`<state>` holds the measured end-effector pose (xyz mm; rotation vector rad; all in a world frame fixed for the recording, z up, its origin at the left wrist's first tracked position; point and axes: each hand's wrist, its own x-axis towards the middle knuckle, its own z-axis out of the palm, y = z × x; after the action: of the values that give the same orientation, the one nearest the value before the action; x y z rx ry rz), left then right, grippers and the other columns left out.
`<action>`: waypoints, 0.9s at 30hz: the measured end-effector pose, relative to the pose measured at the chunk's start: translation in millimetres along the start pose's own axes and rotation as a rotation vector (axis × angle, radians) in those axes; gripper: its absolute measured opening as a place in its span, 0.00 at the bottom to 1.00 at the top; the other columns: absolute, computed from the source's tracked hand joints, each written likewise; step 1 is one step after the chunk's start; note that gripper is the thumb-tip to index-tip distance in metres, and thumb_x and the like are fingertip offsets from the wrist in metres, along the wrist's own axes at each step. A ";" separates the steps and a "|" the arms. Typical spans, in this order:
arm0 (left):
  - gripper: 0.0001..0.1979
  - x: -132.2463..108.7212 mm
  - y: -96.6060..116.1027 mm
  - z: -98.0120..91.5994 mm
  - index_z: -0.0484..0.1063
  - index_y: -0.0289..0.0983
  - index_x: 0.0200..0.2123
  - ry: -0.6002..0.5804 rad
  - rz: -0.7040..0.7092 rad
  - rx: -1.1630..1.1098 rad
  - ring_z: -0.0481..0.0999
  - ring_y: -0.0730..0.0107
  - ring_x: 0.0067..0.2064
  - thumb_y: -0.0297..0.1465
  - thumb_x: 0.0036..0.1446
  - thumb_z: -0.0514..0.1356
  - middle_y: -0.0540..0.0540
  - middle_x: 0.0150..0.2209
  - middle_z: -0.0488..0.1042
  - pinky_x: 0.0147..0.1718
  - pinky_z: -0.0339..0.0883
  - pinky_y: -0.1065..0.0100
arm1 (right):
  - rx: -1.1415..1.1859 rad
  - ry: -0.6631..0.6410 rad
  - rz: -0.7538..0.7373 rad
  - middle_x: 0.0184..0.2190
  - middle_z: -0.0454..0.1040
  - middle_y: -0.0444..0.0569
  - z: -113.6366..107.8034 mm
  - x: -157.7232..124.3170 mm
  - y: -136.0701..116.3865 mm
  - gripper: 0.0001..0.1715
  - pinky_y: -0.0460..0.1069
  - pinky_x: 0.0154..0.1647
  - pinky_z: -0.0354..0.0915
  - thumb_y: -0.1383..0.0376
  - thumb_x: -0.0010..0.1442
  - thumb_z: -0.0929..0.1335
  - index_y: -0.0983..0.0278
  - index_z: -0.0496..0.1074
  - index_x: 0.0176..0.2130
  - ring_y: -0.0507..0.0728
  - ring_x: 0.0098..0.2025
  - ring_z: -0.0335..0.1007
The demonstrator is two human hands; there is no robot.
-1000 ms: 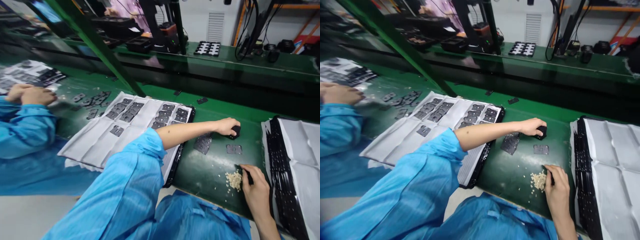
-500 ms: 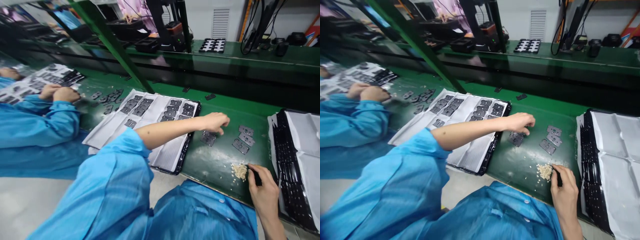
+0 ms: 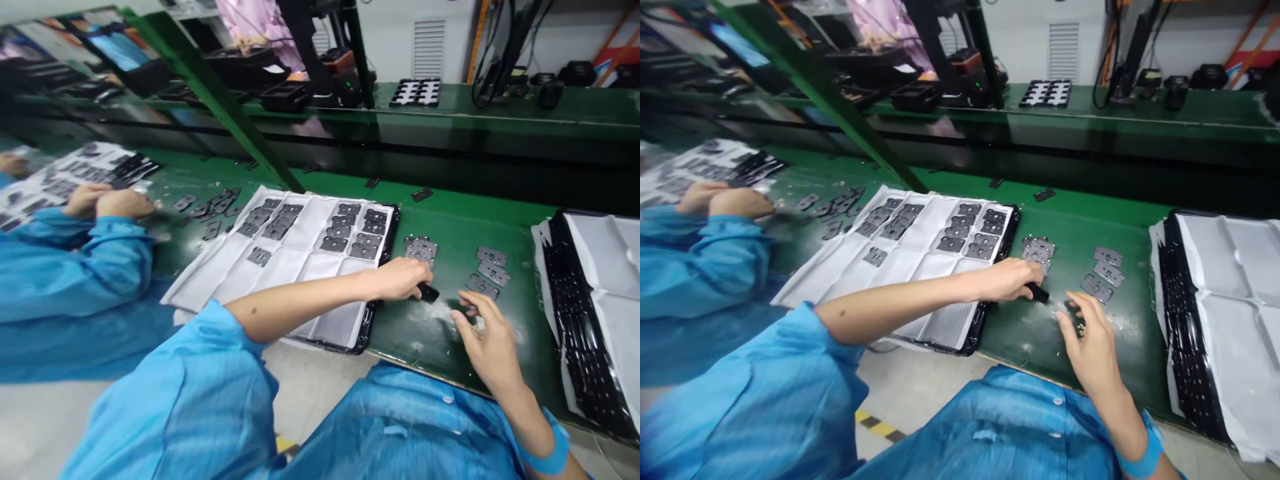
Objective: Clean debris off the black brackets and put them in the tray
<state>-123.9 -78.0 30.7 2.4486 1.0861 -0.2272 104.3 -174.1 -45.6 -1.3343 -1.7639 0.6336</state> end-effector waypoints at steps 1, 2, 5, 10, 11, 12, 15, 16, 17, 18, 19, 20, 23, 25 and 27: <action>0.04 -2.2 10.4 -2.6 0.78 0.37 0.41 -0.007 0.059 -0.003 0.83 0.55 0.48 0.25 0.64 0.68 0.42 0.46 0.82 0.41 0.68 0.65 | 0.051 -0.048 0.051 0.50 0.83 0.57 2.0 1.8 -5.2 0.22 0.55 0.47 0.78 0.53 0.73 0.69 0.62 0.76 0.60 0.62 0.45 0.82; 0.03 -4.3 20.5 -4.5 0.78 0.37 0.41 -0.014 0.122 -0.005 0.83 0.57 0.46 0.25 0.65 0.66 0.43 0.45 0.82 0.40 0.68 0.66 | 0.116 -0.115 0.103 0.48 0.84 0.56 3.0 3.1 -10.7 0.23 0.55 0.46 0.78 0.52 0.75 0.68 0.62 0.75 0.61 0.61 0.43 0.83; 0.06 -3.2 38.3 -7.9 0.76 0.39 0.40 0.032 0.248 -0.088 0.82 0.62 0.42 0.25 0.69 0.60 0.45 0.41 0.81 0.40 0.68 0.67 | 0.353 -0.336 0.227 0.38 0.84 0.52 -0.4 6.1 -23.4 0.25 0.53 0.42 0.79 0.50 0.80 0.59 0.61 0.77 0.53 0.59 0.38 0.84; 0.08 35.6 48.6 -10.6 0.74 0.39 0.39 0.248 0.139 -0.504 0.80 0.62 0.38 0.35 0.60 0.68 0.48 0.36 0.81 0.37 0.70 0.67 | 0.701 -0.138 0.348 0.40 0.81 0.54 -21.4 -2.3 -27.7 0.38 0.50 0.35 0.77 0.34 0.74 0.59 0.64 0.73 0.50 0.56 0.34 0.82; 0.10 43.3 54.6 -11.0 0.74 0.39 0.38 0.233 0.126 -0.598 0.79 0.62 0.37 0.37 0.59 0.68 0.48 0.35 0.81 0.36 0.71 0.67 | 0.728 -0.050 0.357 0.40 0.80 0.53 -25.9 -7.6 -28.2 0.39 0.49 0.34 0.77 0.33 0.73 0.60 0.64 0.73 0.49 0.55 0.33 0.81; 0.11 49.7 61.7 -11.6 0.74 0.38 0.36 0.207 0.127 -0.678 0.79 0.63 0.36 0.39 0.59 0.68 0.48 0.33 0.80 0.36 0.71 0.66 | 0.749 0.026 0.365 0.39 0.80 0.52 -30.3 -13.6 -28.7 0.39 0.49 0.34 0.76 0.33 0.72 0.61 0.64 0.73 0.48 0.54 0.33 0.79; 0.13 62.2 86.4 -15.6 0.75 0.38 0.31 0.177 0.181 -0.819 0.77 0.65 0.34 0.41 0.56 0.69 0.49 0.30 0.79 0.35 0.72 0.67 | 0.836 0.139 0.386 0.35 0.78 0.51 -44.9 -30.8 -29.5 0.41 0.49 0.35 0.75 0.32 0.72 0.60 0.65 0.74 0.45 0.54 0.31 0.77; 0.13 65.1 94.8 -17.9 0.76 0.38 0.31 0.183 0.204 -0.839 0.77 0.65 0.33 0.41 0.56 0.69 0.49 0.30 0.80 0.35 0.72 0.67 | 0.868 0.156 0.395 0.34 0.78 0.51 -50.3 -35.5 -29.4 0.43 0.49 0.35 0.74 0.31 0.72 0.59 0.66 0.75 0.43 0.54 0.31 0.77; 0.12 67.8 103.2 -20.7 0.77 0.37 0.30 0.186 0.229 -0.855 0.78 0.66 0.34 0.41 0.57 0.69 0.49 0.30 0.80 0.35 0.72 0.68 | 0.891 0.176 0.402 0.32 0.78 0.51 -55.7 -39.6 -29.2 0.44 0.50 0.34 0.74 0.31 0.72 0.59 0.66 0.75 0.42 0.55 0.30 0.77; 0.12 70.4 111.6 -24.0 0.79 0.37 0.31 0.182 0.256 -0.867 0.78 0.65 0.34 0.40 0.57 0.68 0.48 0.31 0.81 0.36 0.73 0.68 | 0.905 0.206 0.408 0.31 0.78 0.51 -60.8 -43.3 -29.0 0.44 0.50 0.34 0.74 0.31 0.72 0.59 0.66 0.76 0.41 0.55 0.30 0.76; 0.11 73.2 120.1 -27.6 0.81 0.37 0.32 0.174 0.285 -0.874 0.79 0.65 0.35 0.39 0.58 0.68 0.47 0.33 0.83 0.37 0.73 0.67 | 0.910 0.244 0.412 0.30 0.78 0.51 -65.6 -46.7 -28.8 0.44 0.50 0.34 0.73 0.31 0.71 0.60 0.67 0.76 0.41 0.55 0.29 0.76; 0.11 76.2 128.8 -31.5 0.83 0.37 0.34 0.164 0.312 -0.873 0.80 0.64 0.36 0.39 0.59 0.68 0.47 0.34 0.84 0.38 0.74 0.67 | 0.914 0.291 0.413 0.29 0.78 0.51 -69.7 -50.0 -28.6 0.43 0.50 0.34 0.73 0.31 0.72 0.61 0.67 0.77 0.40 0.54 0.28 0.75; 0.11 89.7 156.1 -43.6 0.85 0.38 0.37 0.128 0.374 -0.854 0.81 0.64 0.36 0.39 0.62 0.67 0.46 0.36 0.84 0.39 0.75 0.66 | 0.956 0.465 0.390 0.28 0.77 0.50 -79.7 -60.8 -27.4 0.43 0.49 0.32 0.72 0.32 0.72 0.62 0.67 0.78 0.42 0.54 0.28 0.74; 0.11 106.4 175.4 -51.7 0.85 0.37 0.39 0.109 0.407 -0.866 0.80 0.66 0.35 0.39 0.61 0.68 0.47 0.34 0.84 0.38 0.75 0.67 | 0.994 0.596 0.372 0.30 0.78 0.51 -86.2 -69.6 -25.0 0.42 0.49 0.31 0.71 0.33 0.72 0.63 0.68 0.79 0.45 0.55 0.29 0.74; 0.12 132.9 197.4 -60.0 0.83 0.37 0.40 0.100 0.453 -0.915 0.78 0.68 0.32 0.38 0.58 0.71 0.48 0.33 0.83 0.35 0.75 0.68 | 1.008 0.706 0.369 0.33 0.78 0.52 -94.0 -80.5 -20.5 0.40 0.49 0.30 0.71 0.34 0.71 0.65 0.68 0.80 0.48 0.55 0.30 0.74</action>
<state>109.4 -78.5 106.8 1.7835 0.4612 0.4474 180.5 -264.3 -3.3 -0.9464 -0.4710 0.9267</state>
